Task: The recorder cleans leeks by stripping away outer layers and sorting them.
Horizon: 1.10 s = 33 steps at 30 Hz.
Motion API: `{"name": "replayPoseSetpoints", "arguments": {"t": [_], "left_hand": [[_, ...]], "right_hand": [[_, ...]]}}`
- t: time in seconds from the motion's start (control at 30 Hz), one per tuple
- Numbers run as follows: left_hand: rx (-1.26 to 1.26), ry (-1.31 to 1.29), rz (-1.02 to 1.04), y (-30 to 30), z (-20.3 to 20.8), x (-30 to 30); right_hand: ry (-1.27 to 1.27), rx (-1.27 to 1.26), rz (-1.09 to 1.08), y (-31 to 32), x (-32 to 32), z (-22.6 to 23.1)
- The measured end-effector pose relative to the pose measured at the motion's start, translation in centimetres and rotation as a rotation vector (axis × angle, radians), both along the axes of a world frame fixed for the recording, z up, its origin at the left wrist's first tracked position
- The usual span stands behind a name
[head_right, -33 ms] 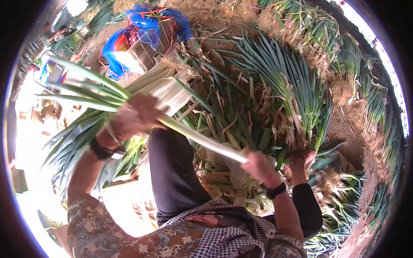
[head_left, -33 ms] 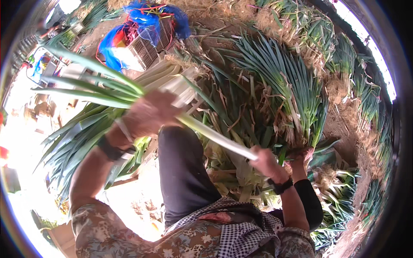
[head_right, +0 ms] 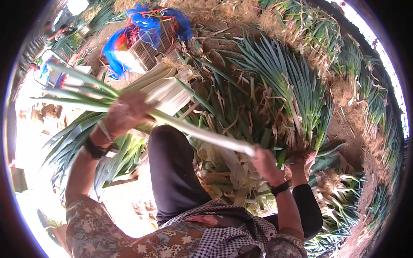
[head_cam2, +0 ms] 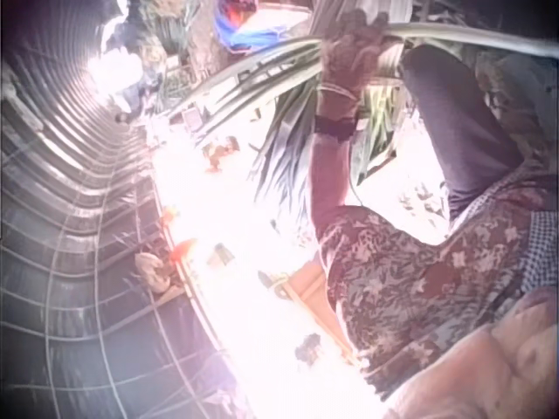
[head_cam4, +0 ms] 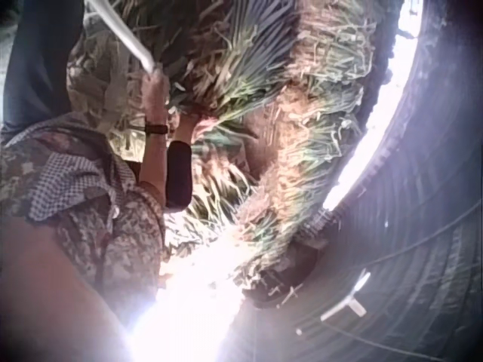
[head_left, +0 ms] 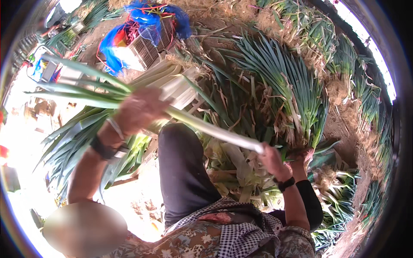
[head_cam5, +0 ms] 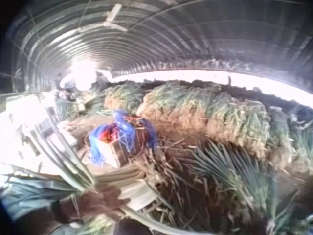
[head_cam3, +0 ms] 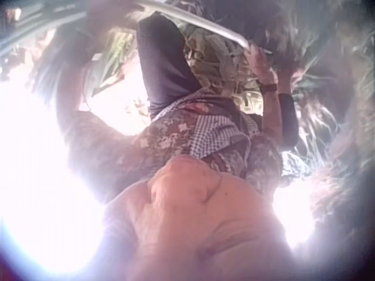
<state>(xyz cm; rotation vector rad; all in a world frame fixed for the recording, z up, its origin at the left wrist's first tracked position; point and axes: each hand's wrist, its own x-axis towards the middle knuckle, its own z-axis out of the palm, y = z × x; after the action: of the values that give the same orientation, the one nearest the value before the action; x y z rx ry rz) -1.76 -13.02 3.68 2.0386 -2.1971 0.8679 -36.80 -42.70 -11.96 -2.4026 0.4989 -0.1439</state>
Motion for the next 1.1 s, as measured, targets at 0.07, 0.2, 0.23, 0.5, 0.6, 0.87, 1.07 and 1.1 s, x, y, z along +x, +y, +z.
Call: {"name": "replayPoseSetpoints", "arguments": {"t": [0.07,0.2,0.23,0.5,0.6,0.87,1.07,1.1], "left_hand": [[0.131,0.16,0.31,3.4,2.3,2.0],[-0.057,0.571,0.861,9.4,1.0,6.2],[-0.053,0.575,0.86,10.2,0.1,6.6],[0.124,0.483,1.132,14.1,-2.9,5.1],[0.145,0.461,1.002,12.9,-2.4,3.8],[0.166,0.435,0.935,11.9,-4.1,5.0],[0.327,0.308,0.989,10.6,-4.9,5.0],[0.365,0.236,0.96,10.6,-4.9,4.7]], "right_hand": [[0.117,-0.348,-0.017,-4.4,-3.5,-4.0],[0.278,-0.128,-0.076,-4.8,-5.2,-7.6],[0.283,-0.126,-0.076,-4.5,-5.3,-8.2],[0.411,-0.05,-0.062,-2.5,-3.4,-7.8],[0.329,0.046,-0.063,-2.6,-3.0,-7.7],[0.302,-0.022,-0.042,-2.6,-3.0,-8.8],[0.324,-0.034,0.005,-2.3,-2.5,-8.9],[0.339,-0.03,0.01,-2.2,-2.7,-9.0]]}}
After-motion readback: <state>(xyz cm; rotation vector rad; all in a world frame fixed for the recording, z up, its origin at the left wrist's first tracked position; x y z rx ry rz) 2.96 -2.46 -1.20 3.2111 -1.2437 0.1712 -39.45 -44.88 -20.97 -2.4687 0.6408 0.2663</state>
